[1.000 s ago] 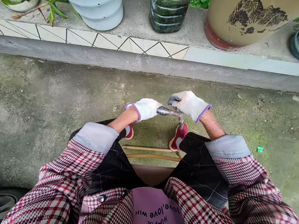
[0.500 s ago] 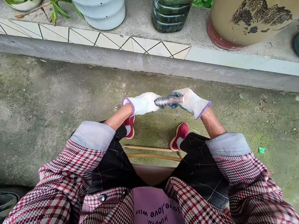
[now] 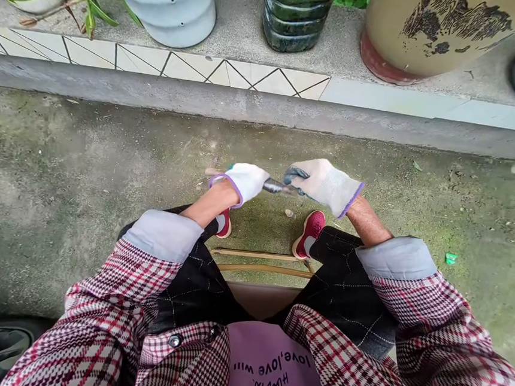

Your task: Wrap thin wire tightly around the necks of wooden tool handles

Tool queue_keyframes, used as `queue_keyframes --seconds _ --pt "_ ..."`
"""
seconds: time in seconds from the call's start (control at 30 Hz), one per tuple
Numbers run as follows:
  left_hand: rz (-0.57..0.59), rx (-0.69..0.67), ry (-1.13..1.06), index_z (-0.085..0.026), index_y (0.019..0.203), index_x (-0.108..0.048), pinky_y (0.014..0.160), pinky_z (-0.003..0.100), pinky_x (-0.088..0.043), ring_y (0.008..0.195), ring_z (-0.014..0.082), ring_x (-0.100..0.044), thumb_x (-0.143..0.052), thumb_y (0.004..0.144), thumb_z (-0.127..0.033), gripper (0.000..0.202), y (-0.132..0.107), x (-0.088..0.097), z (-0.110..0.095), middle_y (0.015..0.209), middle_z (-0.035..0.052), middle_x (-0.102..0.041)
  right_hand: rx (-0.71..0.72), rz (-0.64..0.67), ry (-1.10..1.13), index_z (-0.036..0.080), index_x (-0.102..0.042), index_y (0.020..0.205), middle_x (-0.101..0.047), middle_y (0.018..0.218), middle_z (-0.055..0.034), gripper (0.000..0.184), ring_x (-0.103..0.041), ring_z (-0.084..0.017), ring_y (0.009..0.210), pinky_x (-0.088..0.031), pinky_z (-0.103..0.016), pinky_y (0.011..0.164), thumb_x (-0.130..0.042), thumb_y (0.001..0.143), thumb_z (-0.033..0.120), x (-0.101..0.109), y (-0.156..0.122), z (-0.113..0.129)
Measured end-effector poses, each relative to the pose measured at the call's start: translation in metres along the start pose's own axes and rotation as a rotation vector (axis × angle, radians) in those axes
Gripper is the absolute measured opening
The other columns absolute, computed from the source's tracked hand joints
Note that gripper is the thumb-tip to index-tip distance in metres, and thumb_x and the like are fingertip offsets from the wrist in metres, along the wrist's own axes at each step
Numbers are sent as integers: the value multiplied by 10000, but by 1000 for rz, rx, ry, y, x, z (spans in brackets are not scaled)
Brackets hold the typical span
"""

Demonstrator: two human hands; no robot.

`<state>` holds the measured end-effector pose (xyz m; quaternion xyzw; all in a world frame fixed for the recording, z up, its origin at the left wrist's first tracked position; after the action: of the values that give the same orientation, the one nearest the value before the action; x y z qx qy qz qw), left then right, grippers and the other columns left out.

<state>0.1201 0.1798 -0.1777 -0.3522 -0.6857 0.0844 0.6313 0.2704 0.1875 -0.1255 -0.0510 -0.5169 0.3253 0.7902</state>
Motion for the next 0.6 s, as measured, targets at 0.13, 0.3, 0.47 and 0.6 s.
queue_keyframes --seconds 0.13,0.3,0.47,0.6 --pt "26 -153 -106 -218 1058 -774 786 311 -531 845 242 -727 -554 906 -250 270 -10 1 -15 901 80 -766 -23 -7 121 190 -737 823 -683 720 -21 163 -554 -150 647 -406 -280 615 -597 883 248 1 13 -24" --pt "-121 -136 -474 -184 1031 -749 645 263 -484 727 181 -661 -589 884 -284 239 -6 22 -2 835 44 -736 -33 -68 519 147 -712 843 -682 727 -37 166 -566 -133 575 -463 -258 538 -638 877 291 -6 23 -27" --pt "-242 143 -827 -209 1241 -689 597 209 -492 744 137 -657 -516 926 -206 359 0 30 24 968 27 -736 -87 -95 335 173 -735 910 -717 754 -11 174 -583 -117 601 -445 -230 569 -573 906 235 -14 18 -11" --pt "-272 203 -571 -207 1213 -709 721 250 -534 849 187 -692 -538 943 -251 322 5 30 36 963 56 -745 26 9 122 180 -755 890 -703 748 -5 224 -541 -120 616 -400 -259 602 -562 939 281 -20 4 13"
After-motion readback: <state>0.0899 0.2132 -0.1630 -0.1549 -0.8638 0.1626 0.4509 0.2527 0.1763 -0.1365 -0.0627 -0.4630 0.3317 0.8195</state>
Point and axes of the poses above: each hand's wrist, its own y-axis towards the middle knuckle, its own x-axis out of the back of the hand, z = x × y, the point moved 6 cm from there along y, towards the middle knuckle
